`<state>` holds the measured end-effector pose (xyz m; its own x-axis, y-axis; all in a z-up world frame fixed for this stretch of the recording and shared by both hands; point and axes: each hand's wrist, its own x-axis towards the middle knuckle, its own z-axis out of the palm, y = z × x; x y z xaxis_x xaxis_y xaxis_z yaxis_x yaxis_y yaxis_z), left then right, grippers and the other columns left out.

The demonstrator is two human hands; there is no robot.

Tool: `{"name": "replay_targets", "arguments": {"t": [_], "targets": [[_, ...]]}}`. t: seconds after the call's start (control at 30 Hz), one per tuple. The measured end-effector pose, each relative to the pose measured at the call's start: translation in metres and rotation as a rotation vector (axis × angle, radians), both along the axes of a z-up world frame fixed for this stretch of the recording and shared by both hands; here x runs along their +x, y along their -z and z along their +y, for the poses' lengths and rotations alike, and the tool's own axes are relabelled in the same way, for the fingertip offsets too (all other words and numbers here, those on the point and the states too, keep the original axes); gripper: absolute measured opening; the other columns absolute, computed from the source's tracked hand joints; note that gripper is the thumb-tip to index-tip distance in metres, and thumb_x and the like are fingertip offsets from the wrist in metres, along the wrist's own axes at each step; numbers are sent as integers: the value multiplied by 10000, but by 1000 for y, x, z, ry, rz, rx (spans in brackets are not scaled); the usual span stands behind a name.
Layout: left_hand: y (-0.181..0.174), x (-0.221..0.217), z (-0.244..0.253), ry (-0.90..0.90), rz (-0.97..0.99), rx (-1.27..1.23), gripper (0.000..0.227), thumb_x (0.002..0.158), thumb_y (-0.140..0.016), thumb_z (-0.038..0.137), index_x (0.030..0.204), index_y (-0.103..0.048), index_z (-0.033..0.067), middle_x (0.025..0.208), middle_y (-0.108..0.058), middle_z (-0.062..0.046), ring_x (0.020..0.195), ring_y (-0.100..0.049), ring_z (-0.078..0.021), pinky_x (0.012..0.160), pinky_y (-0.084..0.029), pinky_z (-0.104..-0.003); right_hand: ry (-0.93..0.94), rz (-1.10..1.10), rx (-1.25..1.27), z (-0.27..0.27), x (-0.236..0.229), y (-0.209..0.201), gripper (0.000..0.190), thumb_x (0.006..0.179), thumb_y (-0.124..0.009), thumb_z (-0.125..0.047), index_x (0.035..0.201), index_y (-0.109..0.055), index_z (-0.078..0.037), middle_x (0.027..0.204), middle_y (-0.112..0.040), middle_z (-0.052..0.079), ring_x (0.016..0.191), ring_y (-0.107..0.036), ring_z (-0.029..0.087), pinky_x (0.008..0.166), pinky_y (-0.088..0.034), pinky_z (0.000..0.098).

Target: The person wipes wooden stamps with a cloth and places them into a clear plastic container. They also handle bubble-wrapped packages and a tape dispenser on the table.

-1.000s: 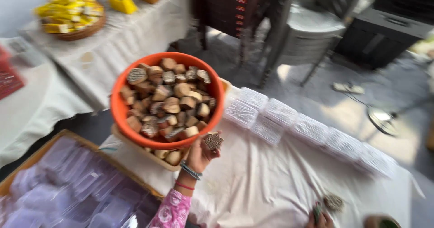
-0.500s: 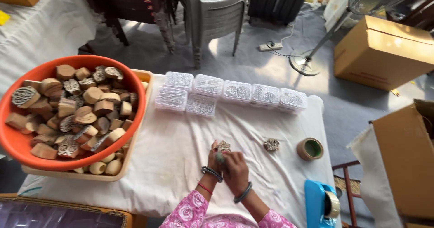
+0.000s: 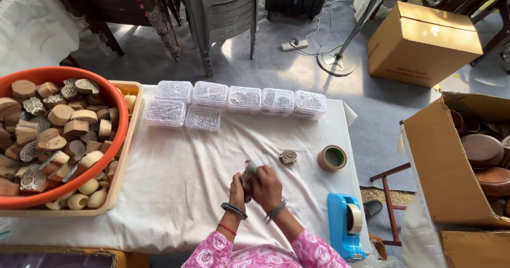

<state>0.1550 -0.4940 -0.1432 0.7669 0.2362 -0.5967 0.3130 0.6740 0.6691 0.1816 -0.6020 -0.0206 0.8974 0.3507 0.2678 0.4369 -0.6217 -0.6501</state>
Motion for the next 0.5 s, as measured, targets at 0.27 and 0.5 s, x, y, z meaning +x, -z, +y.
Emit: {"name": "replay_targets", "arguments": {"t": [0.27,0.5], "targets": [[-29,-10,-29,-148,-27,-136,464,1046,-355,484,872,-623,147,624,-575,28,468,-516,-99,422,-389,-261,-173,-166,69,-36,-15,1,187,809,-713,-128,979,-674,-58,979,-654,103,888,-629,320,719,-540,424],[-10,-2,-28,24,-147,-63,515,1080,-376,557,801,-549,160,554,-479,51,391,-407,-80,355,-300,-245,-218,-281,91,-40,-18,-37,267,768,-712,-91,1031,-679,-55,1018,-677,108,917,-629,327,750,-541,431]]}}
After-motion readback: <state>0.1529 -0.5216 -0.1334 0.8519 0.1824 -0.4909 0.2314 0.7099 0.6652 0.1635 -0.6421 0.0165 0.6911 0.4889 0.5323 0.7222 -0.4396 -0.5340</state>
